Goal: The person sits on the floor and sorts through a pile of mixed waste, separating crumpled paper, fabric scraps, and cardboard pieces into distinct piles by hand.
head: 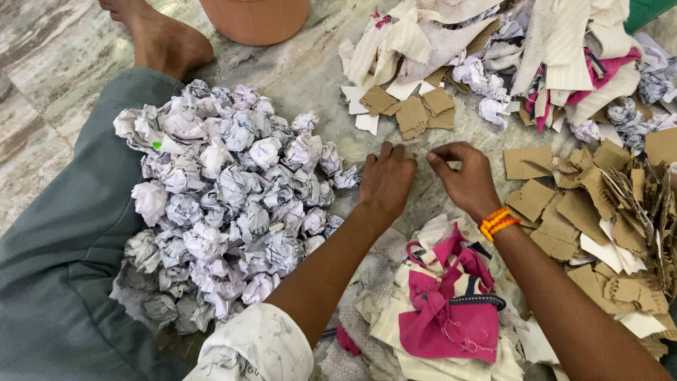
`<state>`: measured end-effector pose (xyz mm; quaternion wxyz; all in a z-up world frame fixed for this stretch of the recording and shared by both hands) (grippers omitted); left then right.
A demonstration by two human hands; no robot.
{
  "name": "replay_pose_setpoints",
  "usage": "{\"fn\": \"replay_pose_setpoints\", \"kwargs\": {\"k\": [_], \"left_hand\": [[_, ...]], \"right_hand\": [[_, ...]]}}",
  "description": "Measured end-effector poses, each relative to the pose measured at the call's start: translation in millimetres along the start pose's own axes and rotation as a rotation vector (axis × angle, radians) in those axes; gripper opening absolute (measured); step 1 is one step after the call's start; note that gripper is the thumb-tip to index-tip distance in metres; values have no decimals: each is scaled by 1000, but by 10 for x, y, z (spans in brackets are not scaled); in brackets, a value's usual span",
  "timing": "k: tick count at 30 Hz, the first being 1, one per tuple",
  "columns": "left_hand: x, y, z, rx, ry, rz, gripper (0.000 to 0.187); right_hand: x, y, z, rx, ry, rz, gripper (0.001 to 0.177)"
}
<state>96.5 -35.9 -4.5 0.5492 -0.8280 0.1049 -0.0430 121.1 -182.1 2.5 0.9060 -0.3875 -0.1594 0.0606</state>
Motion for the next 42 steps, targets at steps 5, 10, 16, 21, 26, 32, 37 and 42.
{"fn": "replay_pose_setpoints", "kwargs": {"k": [5, 10, 16, 21, 26, 32, 37, 42], "left_hand": [[64, -81, 20, -67, -62, -199, 45], [-29, 85, 156, -250, -137, -197, 53], [-43, 220, 74, -293, -189, -275, 51], [-108, 209, 18, -388, -200, -308, 36], [-122, 217, 147, -585, -354, -273, 15], [-72, 381, 396, -934, -556, -415, 21], [95, 720, 465, -1174, -704, -354, 26], [131, 713, 505, -1184, -653, -247, 21]], "right_hand": [[361, 181, -213, -5, -96, -112, 22], [645, 358, -417, -29, -44, -200, 35], [749, 498, -428, -325, -76, -221, 48], [740, 508, -664, -230, 87, -163, 51], [602, 350, -668, 273, 179, -172, 30], [153, 33, -434, 430, 379, -258, 23], [-76, 85, -339, 665, 397, -262, 21], [-193, 230, -272, 523, 360, -179, 26]]}}
Point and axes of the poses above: each hand's wrist, its own x-axis towards the middle knuckle, its own y-axis out of the palm, z = x × y, the point moved 7 cm from there along x, towards the middle knuckle, and after that the axes turned 9 degrees about -y, right-handed, at the moved point
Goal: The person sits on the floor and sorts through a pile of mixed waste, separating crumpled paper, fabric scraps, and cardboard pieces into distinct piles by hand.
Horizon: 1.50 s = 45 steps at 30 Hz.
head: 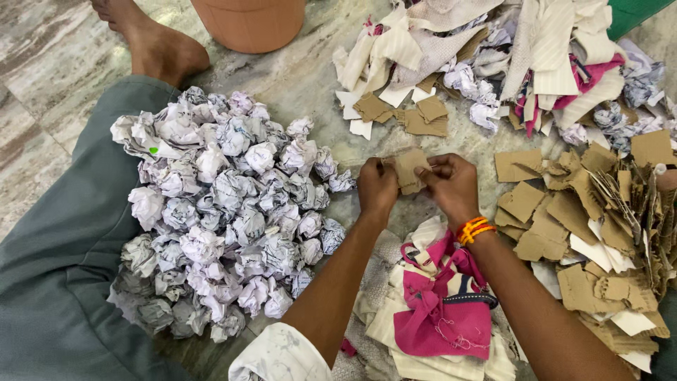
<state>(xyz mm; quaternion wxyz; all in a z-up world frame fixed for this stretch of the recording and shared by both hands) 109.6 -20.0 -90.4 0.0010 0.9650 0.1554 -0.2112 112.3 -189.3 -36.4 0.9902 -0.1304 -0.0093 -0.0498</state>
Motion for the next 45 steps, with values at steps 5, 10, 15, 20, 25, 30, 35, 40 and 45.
{"fn": "replay_pose_setpoints", "kwargs": {"k": [5, 10, 15, 20, 25, 30, 35, 40, 45], "left_hand": [[-104, -61, -87, 8, -6, 51, 25], [-123, -72, -151, 13, 55, 75, 23], [-158, -77, -138, 44, 3, 95, 23], [-173, -80, -154, 48, 9, 96, 22], [-198, -90, -189, -22, -3, 127, 19], [-196, -92, -198, 66, -65, 119, 21], [-178, -75, -165, 41, -24, 116, 22], [-175, -67, -118, 1, -2, 116, 20], [-198, -65, -112, -27, -8, 140, 18]], "right_hand": [[36, -2, -27, -240, -101, 47, 23], [141, -87, -60, -349, -103, 138, 20], [530, -205, 102, -542, -253, 33, 20], [978, -214, 215, -730, -565, -79, 27], [1258, -129, 4, -945, -577, -107, 56], [1321, -92, -66, -1016, -593, -83, 61], [1404, -225, -217, -747, -288, 15, 54], [1174, -427, -294, -709, -131, 10, 42], [876, -657, -322, -659, -19, -9, 40]]}}
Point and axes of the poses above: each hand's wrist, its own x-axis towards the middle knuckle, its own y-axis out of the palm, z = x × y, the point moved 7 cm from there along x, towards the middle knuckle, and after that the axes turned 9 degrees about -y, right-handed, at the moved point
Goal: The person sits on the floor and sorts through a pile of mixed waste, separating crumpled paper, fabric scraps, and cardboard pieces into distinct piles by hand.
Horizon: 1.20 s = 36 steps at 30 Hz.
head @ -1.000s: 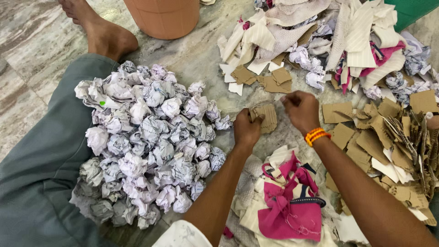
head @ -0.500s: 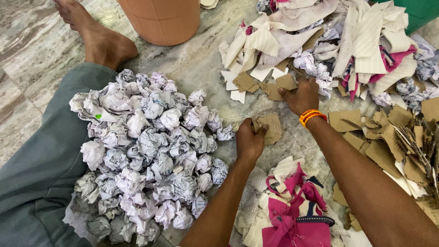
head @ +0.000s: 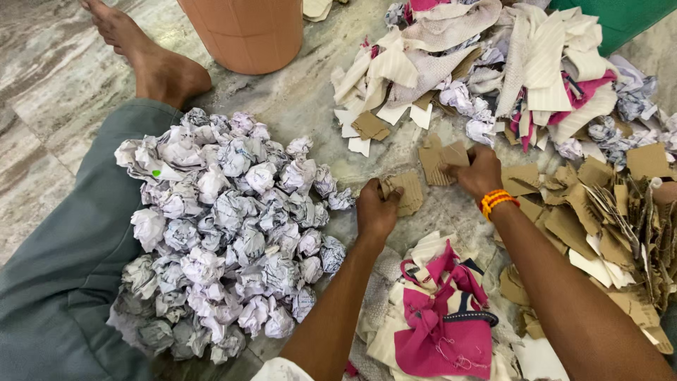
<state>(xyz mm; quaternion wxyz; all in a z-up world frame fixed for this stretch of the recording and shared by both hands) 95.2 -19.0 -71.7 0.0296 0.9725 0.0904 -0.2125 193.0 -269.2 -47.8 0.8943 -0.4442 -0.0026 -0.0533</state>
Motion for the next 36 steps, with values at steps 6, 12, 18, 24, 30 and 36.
{"fn": "replay_pose_setpoints", "kwargs": {"k": [6, 12, 18, 24, 30, 36], "left_hand": [[-9, -7, -7, 10, 11, 1, 20], [18, 5, 42, -17, 1, 7, 20], [81, -12, 129, -6, -55, 10, 19], [72, 27, 126, -140, -19, 102, 23], [-12, -14, 6, -15, -35, 68, 28], [-52, -26, -11, 15, -60, 64, 27]], "right_hand": [[-379, -188, 20, 302, 39, -53, 32], [-697, -313, 350, 1025, 112, 1, 29], [-887, -102, 651, 713, 113, 120, 24], [-939, 156, 687, 558, -32, 172, 23], [-908, 39, 646, 436, -39, 115, 17], [-887, -21, 713, 468, -53, 147, 24]]}}
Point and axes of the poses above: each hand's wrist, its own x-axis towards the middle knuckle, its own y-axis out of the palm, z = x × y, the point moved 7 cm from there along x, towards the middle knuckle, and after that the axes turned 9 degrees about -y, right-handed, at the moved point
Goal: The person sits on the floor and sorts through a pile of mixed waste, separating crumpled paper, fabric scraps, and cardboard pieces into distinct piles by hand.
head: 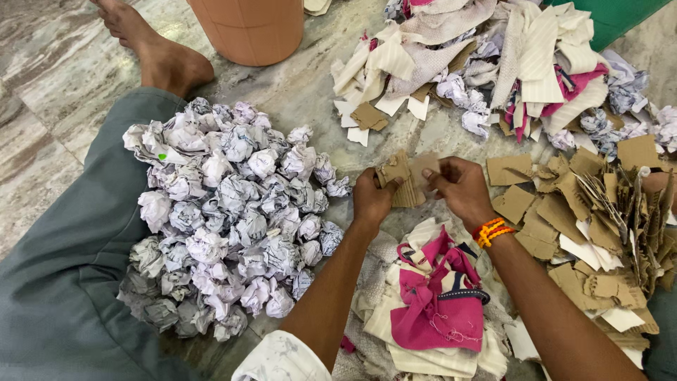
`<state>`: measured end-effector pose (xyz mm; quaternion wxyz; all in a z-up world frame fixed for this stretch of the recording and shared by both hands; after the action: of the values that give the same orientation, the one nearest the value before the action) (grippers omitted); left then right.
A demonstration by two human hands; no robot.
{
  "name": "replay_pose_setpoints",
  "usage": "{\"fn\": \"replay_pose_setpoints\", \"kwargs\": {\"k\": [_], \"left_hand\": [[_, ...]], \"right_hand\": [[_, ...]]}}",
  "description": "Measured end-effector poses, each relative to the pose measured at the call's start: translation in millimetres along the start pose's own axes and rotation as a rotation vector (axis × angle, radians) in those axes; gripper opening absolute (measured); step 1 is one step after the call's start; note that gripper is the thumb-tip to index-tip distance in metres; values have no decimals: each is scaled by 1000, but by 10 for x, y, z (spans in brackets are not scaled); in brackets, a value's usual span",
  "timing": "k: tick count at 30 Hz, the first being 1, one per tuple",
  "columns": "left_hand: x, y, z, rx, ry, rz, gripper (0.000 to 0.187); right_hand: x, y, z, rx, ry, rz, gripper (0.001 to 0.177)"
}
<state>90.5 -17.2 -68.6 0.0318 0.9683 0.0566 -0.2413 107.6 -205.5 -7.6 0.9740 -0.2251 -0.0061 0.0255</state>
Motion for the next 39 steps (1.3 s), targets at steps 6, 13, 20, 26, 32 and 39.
{"fn": "replay_pose_setpoints", "kwargs": {"k": [6, 13, 20, 26, 32, 39], "left_hand": [[76, 20, 53, -19, 53, -21, 21], [7, -4, 40, -36, -47, 32, 22], [57, 26, 44, -117, 68, 67, 18], [28, 27, 37, -76, 6, 91, 20], [113, 70, 94, -72, 172, 156, 21], [43, 148, 83, 170, 331, 139, 26]], "right_hand": [[-58, 133, 216, 113, 2, -44, 38], [-39, 281, 1, 190, 23, 18, 36], [20, 160, -239, -115, -113, -87, 21], [-64, -15, -234, 75, 112, -201, 32], [-105, 292, -75, 205, 151, 51, 36], [-101, 274, -147, 295, 105, 105, 30]]}}
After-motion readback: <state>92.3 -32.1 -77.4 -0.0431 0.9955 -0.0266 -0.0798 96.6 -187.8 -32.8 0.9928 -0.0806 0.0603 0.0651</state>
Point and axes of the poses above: each hand's wrist, its own x-axis towards the middle knuckle, its own y-axis out of the palm, z = x × y, the point moved 7 cm from there along x, towards the middle knuckle, and after that the axes turned 9 degrees about -y, right-handed, at the moved point
